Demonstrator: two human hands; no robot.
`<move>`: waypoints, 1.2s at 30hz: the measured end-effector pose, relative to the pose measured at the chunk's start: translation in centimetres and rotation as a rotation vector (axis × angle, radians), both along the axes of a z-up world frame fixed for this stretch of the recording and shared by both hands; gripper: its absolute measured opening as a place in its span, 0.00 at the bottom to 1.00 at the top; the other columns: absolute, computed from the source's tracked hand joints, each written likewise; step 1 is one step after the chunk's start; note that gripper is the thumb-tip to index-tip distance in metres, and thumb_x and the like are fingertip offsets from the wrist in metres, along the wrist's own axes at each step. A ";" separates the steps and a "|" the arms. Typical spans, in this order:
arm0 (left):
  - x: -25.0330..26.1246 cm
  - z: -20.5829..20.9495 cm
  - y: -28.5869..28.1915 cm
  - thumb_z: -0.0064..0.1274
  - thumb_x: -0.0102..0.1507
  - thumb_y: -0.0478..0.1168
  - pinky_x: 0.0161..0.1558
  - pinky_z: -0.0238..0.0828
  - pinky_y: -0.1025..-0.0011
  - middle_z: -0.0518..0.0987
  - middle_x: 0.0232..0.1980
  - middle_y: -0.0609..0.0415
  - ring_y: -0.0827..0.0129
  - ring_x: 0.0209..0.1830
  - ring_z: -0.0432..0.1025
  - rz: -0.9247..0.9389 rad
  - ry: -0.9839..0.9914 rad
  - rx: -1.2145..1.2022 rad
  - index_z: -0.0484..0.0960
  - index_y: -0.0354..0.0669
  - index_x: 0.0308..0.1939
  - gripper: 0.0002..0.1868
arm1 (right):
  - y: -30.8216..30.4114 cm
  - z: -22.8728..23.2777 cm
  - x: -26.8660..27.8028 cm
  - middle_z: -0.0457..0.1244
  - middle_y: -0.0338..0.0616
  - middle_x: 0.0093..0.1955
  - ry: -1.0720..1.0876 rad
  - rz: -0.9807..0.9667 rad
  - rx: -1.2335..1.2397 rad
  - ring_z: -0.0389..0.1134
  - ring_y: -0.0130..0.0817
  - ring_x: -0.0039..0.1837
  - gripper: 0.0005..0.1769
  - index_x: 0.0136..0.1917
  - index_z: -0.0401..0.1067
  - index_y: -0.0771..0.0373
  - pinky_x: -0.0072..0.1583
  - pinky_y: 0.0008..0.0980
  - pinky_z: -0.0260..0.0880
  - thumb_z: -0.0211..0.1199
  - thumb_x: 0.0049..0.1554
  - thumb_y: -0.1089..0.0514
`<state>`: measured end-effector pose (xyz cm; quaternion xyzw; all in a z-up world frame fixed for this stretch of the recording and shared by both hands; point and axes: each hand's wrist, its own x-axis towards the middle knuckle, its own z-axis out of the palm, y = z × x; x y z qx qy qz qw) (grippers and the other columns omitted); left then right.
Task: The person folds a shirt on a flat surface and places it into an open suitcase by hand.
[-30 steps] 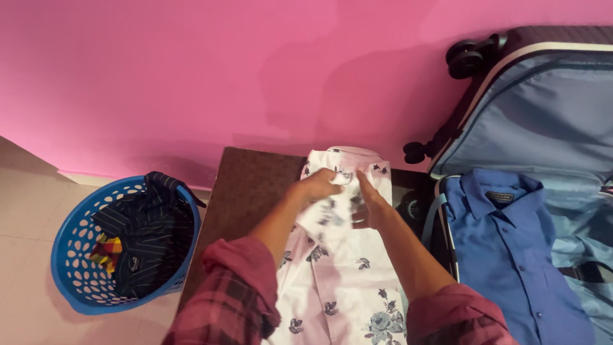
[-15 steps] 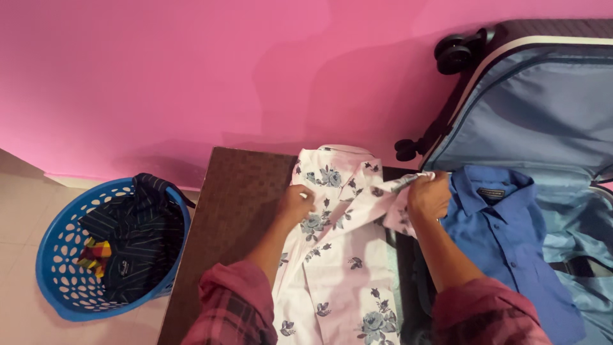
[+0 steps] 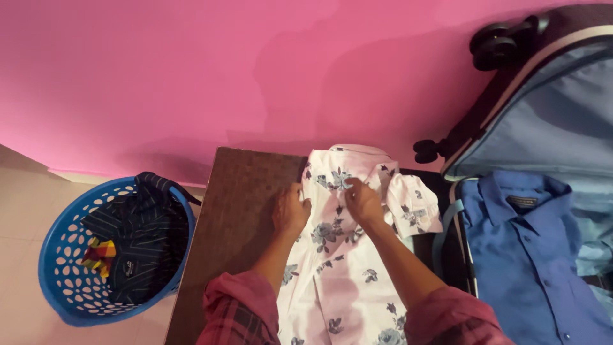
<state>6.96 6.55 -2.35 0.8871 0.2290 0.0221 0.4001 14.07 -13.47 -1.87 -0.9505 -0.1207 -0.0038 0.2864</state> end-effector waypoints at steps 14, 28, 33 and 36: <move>0.6 1.4 0.5 0.60 0.56 0.50 0.57 0.58 0.49 0.73 0.62 0.50 0.53 0.64 0.64 -0.119 -0.306 0.290 0.77 0.45 0.59 0.28 | 2.1 -1.4 5.7 0.57 0.39 0.29 0.874 0.010 0.486 0.54 0.28 0.30 0.25 0.39 0.75 0.67 0.32 0.32 0.52 0.62 0.60 0.41; 0.4 0.8 0.3 0.58 0.59 0.54 0.58 0.56 0.52 0.75 0.58 0.51 0.55 0.61 0.66 -0.075 -0.401 0.330 0.83 0.50 0.51 0.20 | -0.7 -8.0 7.5 0.69 0.60 0.52 0.232 -0.304 0.009 0.70 0.59 0.57 0.17 0.52 0.77 0.61 0.59 0.49 0.68 0.55 0.60 0.49; 3.7 -1.0 -1.7 0.59 0.56 0.49 0.56 0.58 0.53 0.79 0.38 0.55 0.58 0.49 0.70 0.070 -0.285 0.333 0.84 0.50 0.34 0.09 | -0.5 -2.8 6.5 0.69 0.59 0.53 0.517 -0.279 0.075 0.72 0.52 0.58 0.24 0.55 0.78 0.63 0.62 0.44 0.69 0.61 0.59 0.41; 3.8 -1.7 -1.8 0.58 0.59 0.47 0.57 0.58 0.53 0.80 0.40 0.53 0.57 0.50 0.71 0.130 -0.308 0.374 0.81 0.47 0.34 0.09 | -0.8 -2.1 6.2 0.70 0.58 0.50 0.532 -0.252 0.169 0.73 0.48 0.53 0.28 0.53 0.77 0.66 0.55 0.44 0.71 0.68 0.54 0.39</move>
